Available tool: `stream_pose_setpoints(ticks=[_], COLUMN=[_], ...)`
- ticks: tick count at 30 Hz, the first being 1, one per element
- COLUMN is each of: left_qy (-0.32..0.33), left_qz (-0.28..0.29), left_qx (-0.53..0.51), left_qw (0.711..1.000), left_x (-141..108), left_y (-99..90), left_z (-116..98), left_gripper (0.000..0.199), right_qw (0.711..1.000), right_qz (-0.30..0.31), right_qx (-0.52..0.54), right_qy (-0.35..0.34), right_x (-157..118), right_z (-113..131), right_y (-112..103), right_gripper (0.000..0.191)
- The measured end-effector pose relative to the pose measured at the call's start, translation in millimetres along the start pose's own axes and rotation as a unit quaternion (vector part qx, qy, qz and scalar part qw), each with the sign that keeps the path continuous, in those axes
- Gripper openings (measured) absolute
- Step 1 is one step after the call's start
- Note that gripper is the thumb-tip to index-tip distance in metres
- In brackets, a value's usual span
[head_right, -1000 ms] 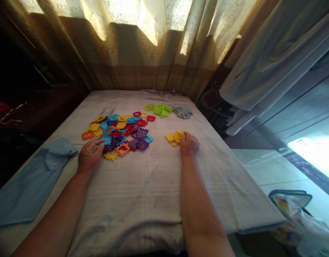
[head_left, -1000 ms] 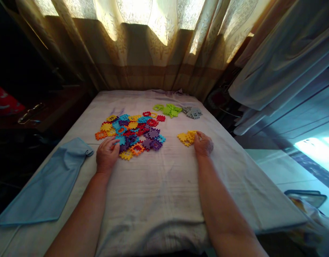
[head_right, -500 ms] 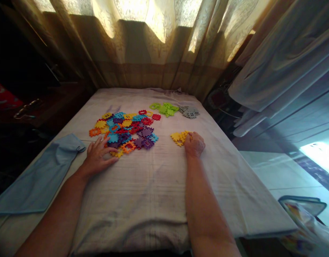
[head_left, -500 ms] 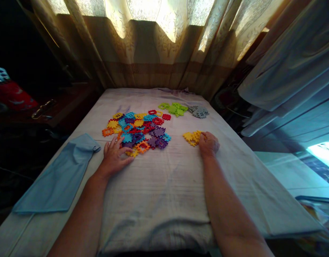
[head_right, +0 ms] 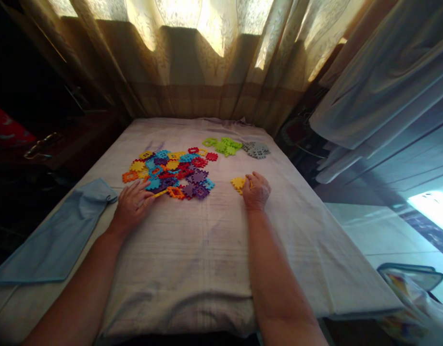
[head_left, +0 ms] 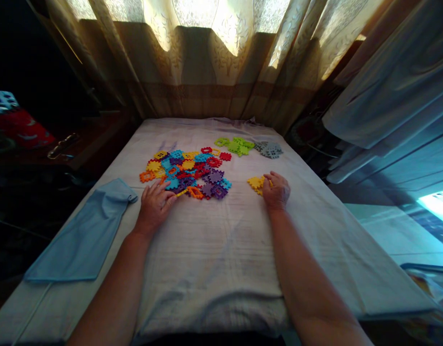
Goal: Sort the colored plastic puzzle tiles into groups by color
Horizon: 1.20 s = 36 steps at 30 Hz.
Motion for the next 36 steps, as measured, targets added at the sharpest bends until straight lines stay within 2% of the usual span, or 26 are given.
stream_pose_setpoints(ticks=[4, 8, 10, 14, 19, 22, 27, 32, 34, 36], left_qy=[-0.042, -0.106, -0.131, -0.139, -0.107, -0.095, -0.090, -0.084, -0.086, -0.095], left_qz=[-0.071, -0.119, -0.130, -0.105, -0.050, -0.029, -0.023, -0.009, -0.022, -0.039], left_qx=[-0.058, -0.093, -0.107, -0.142, -0.173, -0.187, -0.208, -0.214, -0.204, -0.195], left_qw=[0.995, 0.983, 0.977, 0.974, 0.978, 0.977, 0.974, 0.973, 0.975, 0.975], left_x=[2.7, 1.8, 0.8, -0.7, -2.2, -1.7, -0.5, -0.6, -0.3, 0.0], left_y=[-1.0, -3.3, -3.5, 1.7, 10.7, 12.2, 13.0, 14.0, 12.8, 11.6], left_z=[2.5, -0.5, -5.1, -18.4, -36.1, -42.6, -46.7, -49.2, -48.2, -45.4], left_gripper=[0.035, 0.040, 0.042, 0.040, 0.040, 0.037, 0.038, 0.039, 0.041, 0.044], right_qw=[0.996, 0.984, 0.976, 0.953, 0.914, 0.906, 0.904, 0.901, 0.913, 0.939], right_qz=[0.002, 0.009, 0.033, 0.104, 0.158, 0.185, 0.204, 0.229, 0.203, 0.136], right_qx=[0.028, 0.073, 0.094, 0.128, 0.198, 0.234, 0.301, 0.327, 0.333, 0.312], right_qy=[-0.087, -0.164, -0.196, -0.255, -0.317, -0.301, -0.225, -0.168, -0.120, -0.048], right_x=[-4.3, -11.7, -17.3, -34.0, -57.7, -66.5, -72.7, -64.6, -50.4, -30.9], right_z=[20.2, 48.2, 64.3, 97.5, 130.5, 138.7, 143.3, 145.4, 133.6, 109.7], right_y=[2.7, 3.2, 2.4, 2.5, 8.5, 13.3, 16.8, 13.4, 9.8, 4.6], right_gripper=[0.027, 0.026, 0.026, 0.026, 0.028, 0.025, 0.019, 0.017, 0.020, 0.025])
Point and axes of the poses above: each hand's wrist, its own x-axis towards the middle knuckle, its own y-axis out of the palm, z = x × y, the point moved 1 cm from there along x, towards the middle knuckle, and after that the axes turned 5 degrees about -y, right-handed, at the moved point
